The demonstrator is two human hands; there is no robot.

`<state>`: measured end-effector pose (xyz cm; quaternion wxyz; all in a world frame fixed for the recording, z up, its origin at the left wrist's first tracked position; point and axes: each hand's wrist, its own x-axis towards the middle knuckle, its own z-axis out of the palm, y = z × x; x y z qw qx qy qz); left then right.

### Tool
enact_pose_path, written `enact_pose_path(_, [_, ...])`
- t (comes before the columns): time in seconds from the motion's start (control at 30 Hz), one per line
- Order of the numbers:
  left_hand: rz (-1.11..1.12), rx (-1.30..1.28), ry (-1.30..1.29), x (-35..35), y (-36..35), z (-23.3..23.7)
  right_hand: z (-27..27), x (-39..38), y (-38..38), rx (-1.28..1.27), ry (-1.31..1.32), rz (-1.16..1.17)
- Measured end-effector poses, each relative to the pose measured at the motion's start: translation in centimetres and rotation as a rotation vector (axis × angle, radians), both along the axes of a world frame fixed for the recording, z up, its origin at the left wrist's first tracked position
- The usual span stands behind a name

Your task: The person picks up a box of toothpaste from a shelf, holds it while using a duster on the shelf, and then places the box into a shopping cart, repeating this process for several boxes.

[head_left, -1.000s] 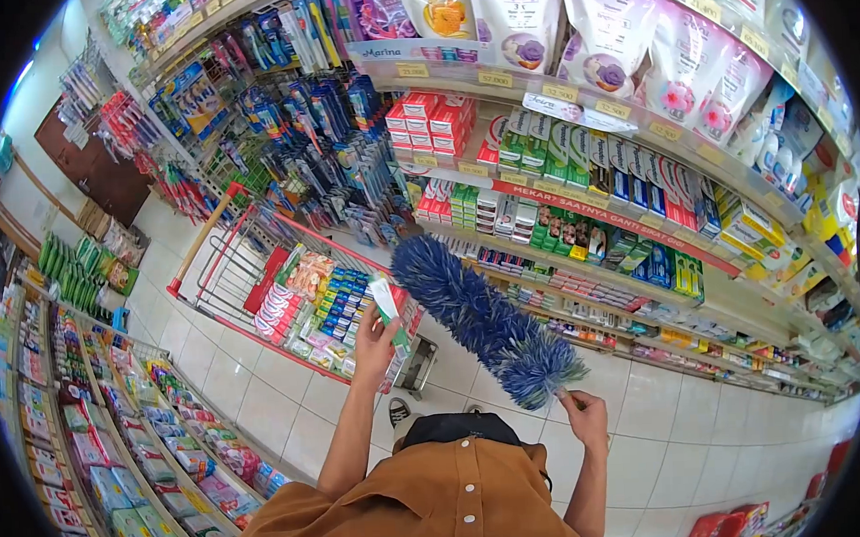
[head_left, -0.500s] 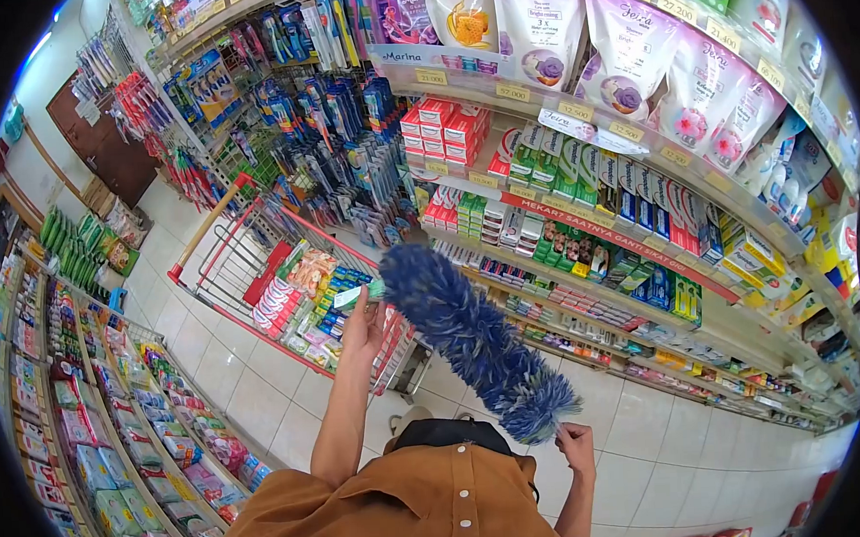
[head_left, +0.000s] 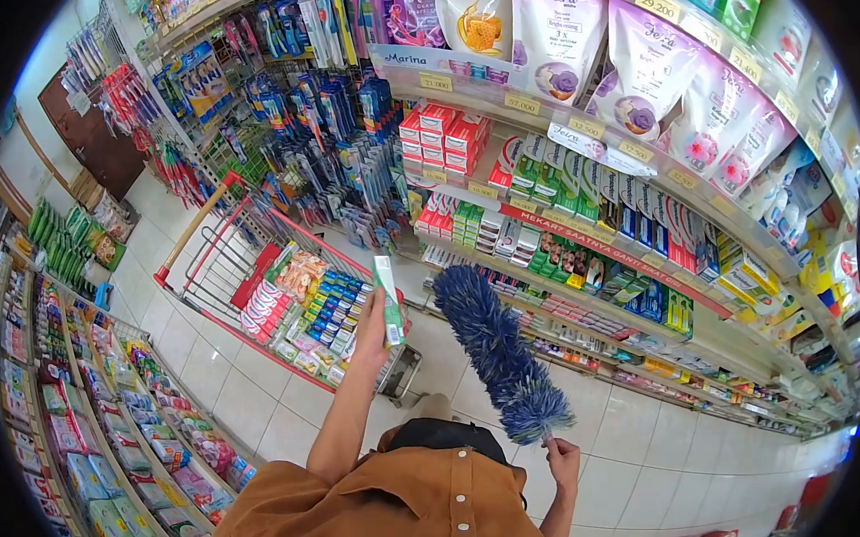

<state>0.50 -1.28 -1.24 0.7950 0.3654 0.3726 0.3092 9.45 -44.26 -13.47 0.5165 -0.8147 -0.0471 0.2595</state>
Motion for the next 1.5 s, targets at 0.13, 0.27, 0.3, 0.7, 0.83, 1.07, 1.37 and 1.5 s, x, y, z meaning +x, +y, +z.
enact_pose_path(0.13, [-0.095,0.329,0.112,1.6,1.7,-4.4,-0.5,-0.6,0.1,-0.032,0.038,-0.029])
enact_pose_path(0.27, [-0.207,0.371,0.157,2.8,2.9,-3.5,-0.9,-1.4,0.8,-0.081,0.075,-0.080])
enact_pose_path(0.3, [-0.228,0.418,0.202,2.9,3.3,-3.1,-0.8,-1.7,1.0,-0.095,0.089,-0.078])
enact_pose_path(0.7, [-0.255,-0.039,-0.040,6.6,9.2,-5.1,-2.7,-4.5,3.1,-0.240,0.214,-0.194])
enact_pose_path(0.83, [-0.323,-0.216,-0.096,7.2,11.2,-7.0,-3.0,-6.4,4.1,-0.250,0.310,-0.293])
enact_pose_path(1.07, [-0.342,-0.189,-0.043,7.7,12.7,-7.5,-3.2,-10.3,4.7,-0.236,0.396,-0.457])
enact_pose_path(1.37, [-0.452,0.122,0.059,9.7,15.5,-8.3,-5.0,-17.5,4.4,-0.243,0.463,-0.685])
enact_pose_path(1.5, [-0.382,0.313,0.052,12.7,16.2,-5.6,-7.1,-19.8,3.6,-0.235,0.587,-0.767])
